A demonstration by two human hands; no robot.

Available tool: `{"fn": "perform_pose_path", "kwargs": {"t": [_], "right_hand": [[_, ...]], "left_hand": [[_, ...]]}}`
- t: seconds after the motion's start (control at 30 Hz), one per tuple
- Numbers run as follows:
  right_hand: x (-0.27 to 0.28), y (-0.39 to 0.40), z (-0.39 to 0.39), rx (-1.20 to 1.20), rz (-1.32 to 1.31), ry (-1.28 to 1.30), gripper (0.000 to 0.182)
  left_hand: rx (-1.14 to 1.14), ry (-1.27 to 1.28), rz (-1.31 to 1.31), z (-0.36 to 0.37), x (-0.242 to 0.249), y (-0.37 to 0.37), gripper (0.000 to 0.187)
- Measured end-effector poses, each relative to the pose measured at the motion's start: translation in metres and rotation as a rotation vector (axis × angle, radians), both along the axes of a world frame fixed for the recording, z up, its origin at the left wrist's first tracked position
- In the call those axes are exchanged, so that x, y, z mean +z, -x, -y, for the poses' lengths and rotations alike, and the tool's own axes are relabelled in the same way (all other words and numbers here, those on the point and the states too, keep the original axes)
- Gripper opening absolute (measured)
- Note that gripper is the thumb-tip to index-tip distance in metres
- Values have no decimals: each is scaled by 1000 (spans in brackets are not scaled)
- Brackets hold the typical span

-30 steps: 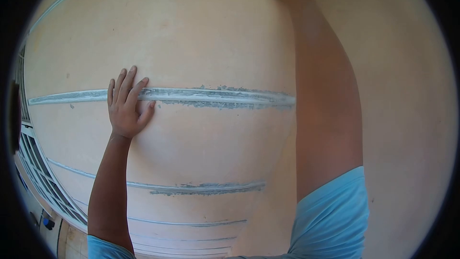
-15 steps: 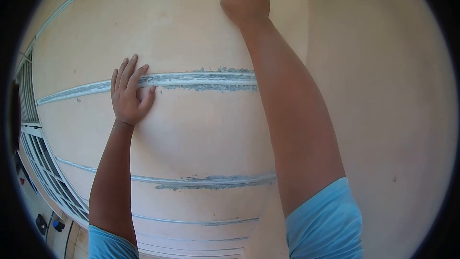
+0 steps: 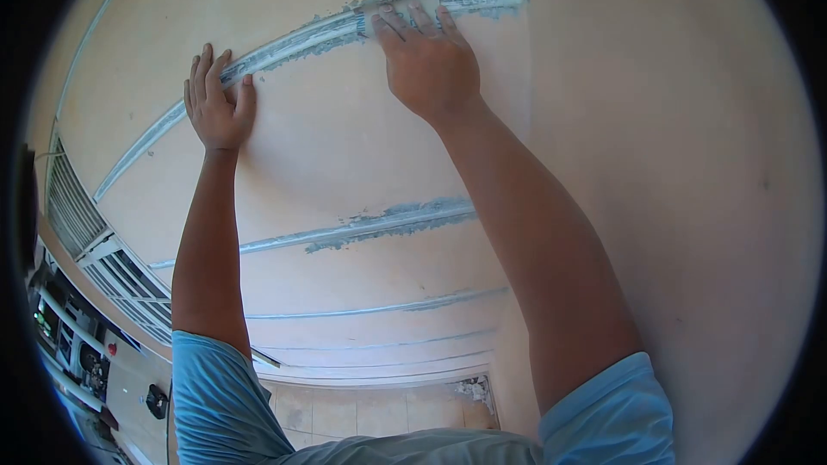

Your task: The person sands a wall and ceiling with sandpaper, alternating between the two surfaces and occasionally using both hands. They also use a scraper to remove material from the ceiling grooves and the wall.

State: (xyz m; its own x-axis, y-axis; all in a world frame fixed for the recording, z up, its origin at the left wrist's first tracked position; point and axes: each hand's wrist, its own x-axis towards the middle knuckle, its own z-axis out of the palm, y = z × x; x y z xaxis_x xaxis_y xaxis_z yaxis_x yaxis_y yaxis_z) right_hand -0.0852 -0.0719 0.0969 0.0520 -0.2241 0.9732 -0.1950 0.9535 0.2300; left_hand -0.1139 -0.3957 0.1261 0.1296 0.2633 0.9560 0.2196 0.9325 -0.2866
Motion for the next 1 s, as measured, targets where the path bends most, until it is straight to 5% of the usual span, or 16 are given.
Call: {"fn": "perform_pose_path", "kwargs": {"t": [0.2,0.57,1.0], "right_hand": [[-53,-16,9,9,138,84,36],[-111,-24,4,1,176,7,35],[-120,-6,5,90,42,108,34]], "left_hand": [[45,-16,127,5,-35,-5,59],[199,-105,689,-3,-181,-63,95],[105,-138,1115,-17,-233,-121,91]]}}
